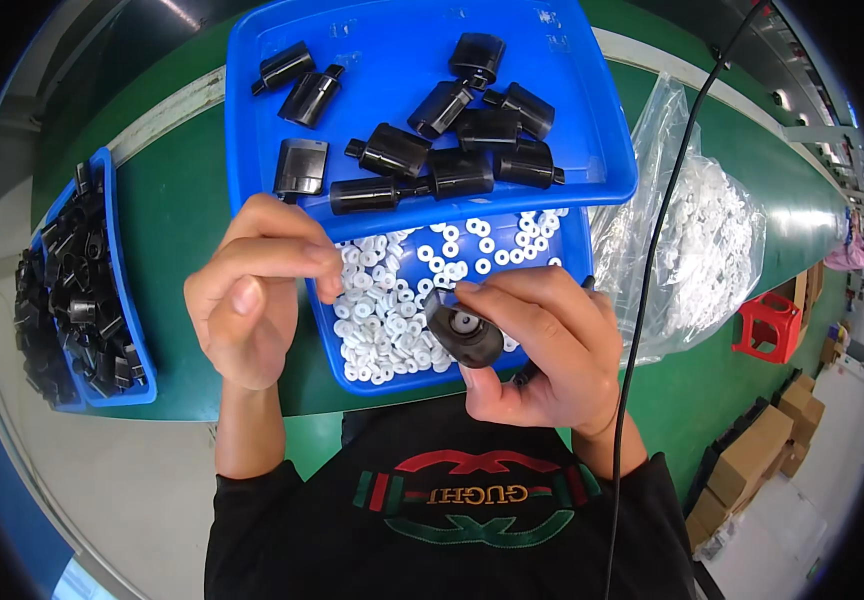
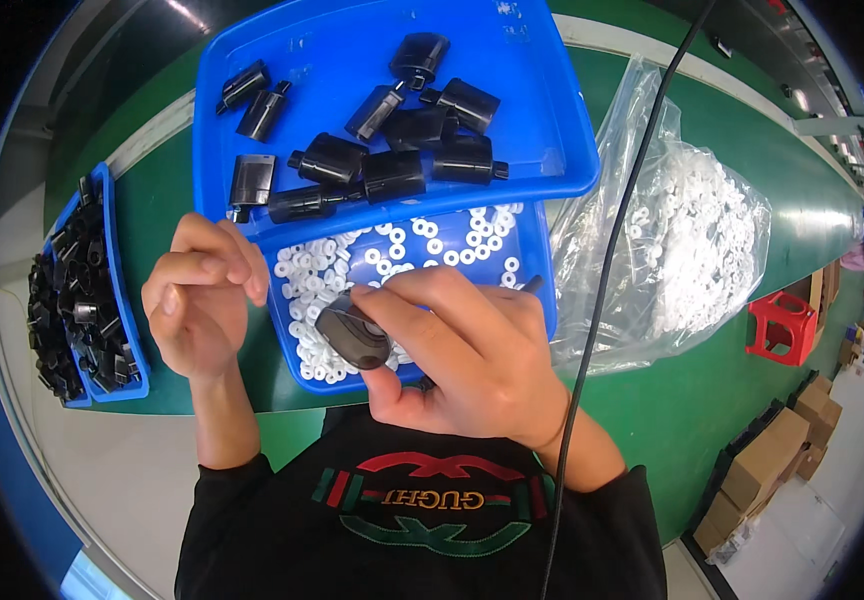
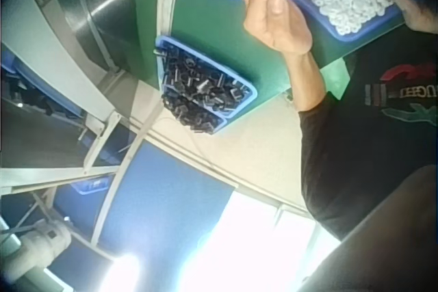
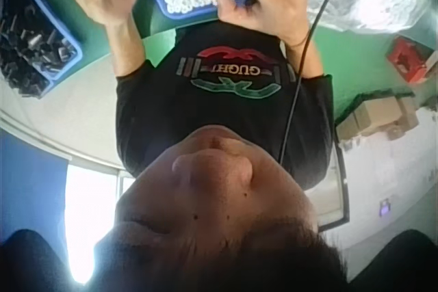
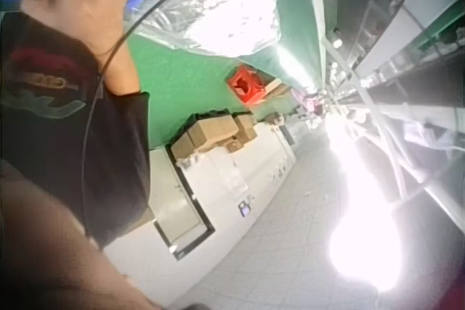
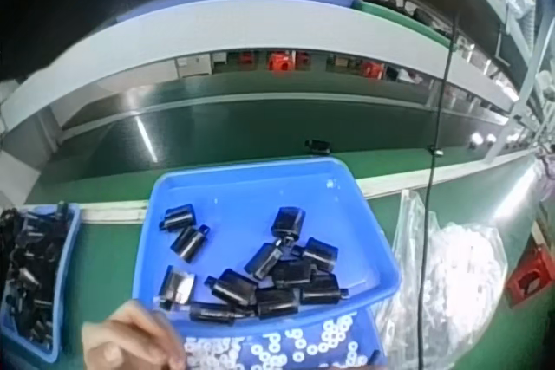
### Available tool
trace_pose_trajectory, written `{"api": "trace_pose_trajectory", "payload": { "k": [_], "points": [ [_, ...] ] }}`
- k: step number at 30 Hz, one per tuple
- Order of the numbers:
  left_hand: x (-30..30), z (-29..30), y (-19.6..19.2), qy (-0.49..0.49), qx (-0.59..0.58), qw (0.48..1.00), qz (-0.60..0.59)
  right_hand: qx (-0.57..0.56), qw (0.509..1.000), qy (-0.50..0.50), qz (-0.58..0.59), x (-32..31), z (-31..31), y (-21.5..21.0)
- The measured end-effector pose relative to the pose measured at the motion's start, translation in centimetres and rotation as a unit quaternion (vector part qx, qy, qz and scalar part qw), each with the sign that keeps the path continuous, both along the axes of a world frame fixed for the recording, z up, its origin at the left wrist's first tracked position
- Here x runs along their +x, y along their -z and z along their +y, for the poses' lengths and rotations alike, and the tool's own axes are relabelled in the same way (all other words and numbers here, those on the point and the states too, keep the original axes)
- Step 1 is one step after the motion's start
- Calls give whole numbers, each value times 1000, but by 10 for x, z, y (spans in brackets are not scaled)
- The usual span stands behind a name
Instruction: The person repeatedly picks up black cylindrical plastic connectors and small white washers from blue trays. Using a thin black tool, they insert the washers into the connectors one by one. The assembled units are placed back into the tray.
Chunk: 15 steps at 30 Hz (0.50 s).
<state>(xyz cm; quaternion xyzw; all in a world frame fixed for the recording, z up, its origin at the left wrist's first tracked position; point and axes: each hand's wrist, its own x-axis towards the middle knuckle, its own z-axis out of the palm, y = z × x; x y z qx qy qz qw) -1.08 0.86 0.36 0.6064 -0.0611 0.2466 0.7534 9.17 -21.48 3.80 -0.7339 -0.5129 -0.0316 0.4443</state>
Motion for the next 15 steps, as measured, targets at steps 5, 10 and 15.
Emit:
{"api": "trace_pose_trajectory", "payload": {
  "k": [5,10,15],
  "points": [
    [1,-1,5,23,53,998,-9,-4,1000,-18,9,-1,-1,2],
    [14,-18,-10,61,221,972,41,14,997,-62,33,-1,2,3],
    [13,-26,-6,138,238,959,71,-16,995,-88,49,-6,7,-2]
  ]
}}
